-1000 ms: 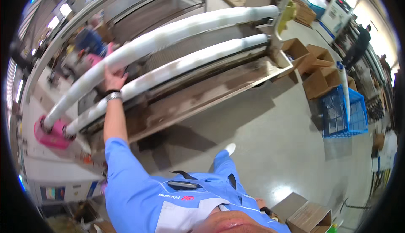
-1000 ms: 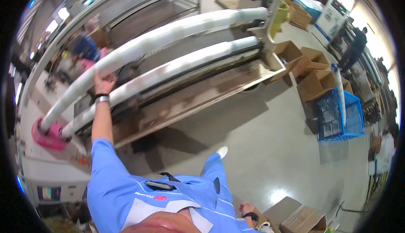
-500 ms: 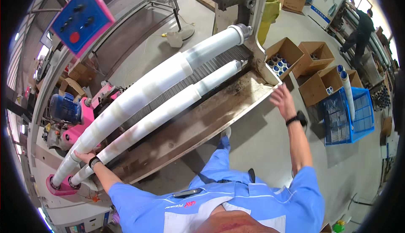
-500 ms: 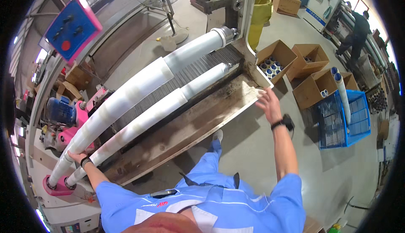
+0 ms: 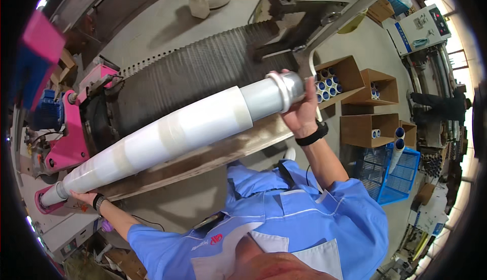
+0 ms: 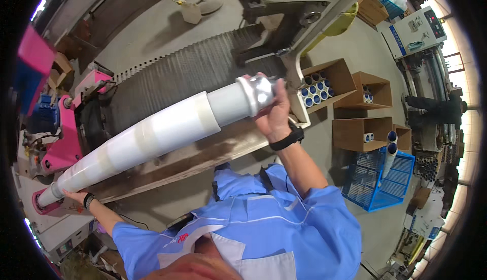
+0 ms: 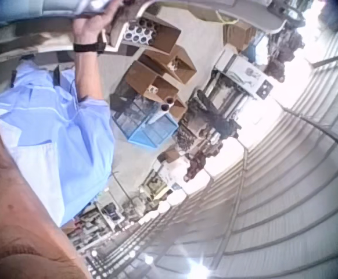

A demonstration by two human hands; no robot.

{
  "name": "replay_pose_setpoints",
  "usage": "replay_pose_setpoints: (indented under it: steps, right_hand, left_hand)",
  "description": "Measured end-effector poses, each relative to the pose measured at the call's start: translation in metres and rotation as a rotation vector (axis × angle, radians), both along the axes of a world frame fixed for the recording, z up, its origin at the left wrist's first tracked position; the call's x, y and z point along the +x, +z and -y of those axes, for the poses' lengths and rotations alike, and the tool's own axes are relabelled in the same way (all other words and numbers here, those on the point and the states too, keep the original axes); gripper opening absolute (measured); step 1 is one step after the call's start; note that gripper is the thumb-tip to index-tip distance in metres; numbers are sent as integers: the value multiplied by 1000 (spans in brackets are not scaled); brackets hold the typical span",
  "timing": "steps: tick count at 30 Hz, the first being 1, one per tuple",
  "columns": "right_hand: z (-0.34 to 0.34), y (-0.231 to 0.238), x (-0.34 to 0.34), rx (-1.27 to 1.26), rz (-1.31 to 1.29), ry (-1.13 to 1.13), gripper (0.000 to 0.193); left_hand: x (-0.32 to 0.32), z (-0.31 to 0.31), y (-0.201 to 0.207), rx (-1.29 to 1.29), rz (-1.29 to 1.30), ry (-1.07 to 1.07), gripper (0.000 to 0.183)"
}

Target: Operating a winding machine to manufacture rolls of film, including loading cardboard cores and removing finished rolls.

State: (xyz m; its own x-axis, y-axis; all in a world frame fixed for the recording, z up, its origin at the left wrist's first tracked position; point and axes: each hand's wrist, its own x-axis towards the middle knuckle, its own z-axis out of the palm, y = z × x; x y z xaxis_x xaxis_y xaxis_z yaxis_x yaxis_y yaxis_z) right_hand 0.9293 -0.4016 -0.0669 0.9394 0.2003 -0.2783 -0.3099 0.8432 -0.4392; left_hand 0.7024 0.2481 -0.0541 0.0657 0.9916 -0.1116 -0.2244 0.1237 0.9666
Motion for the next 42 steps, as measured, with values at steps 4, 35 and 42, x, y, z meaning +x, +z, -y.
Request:
replay_pose_setpoints:
  steps: [4, 35, 42]
  right_hand:
    - [33, 22, 9, -50, 95, 242, 78]
    - [551, -230, -173, -483, -936, -84, 44]
    - [565, -203, -208, -301, -801, -252, 48]
  left_hand:
    - [-3, 26, -36, 39, 8, -72, 79]
    - [290, 901, -157, 163, -363, -1606, 68]
    - [298, 1073, -170, 618, -177, -2382, 76]
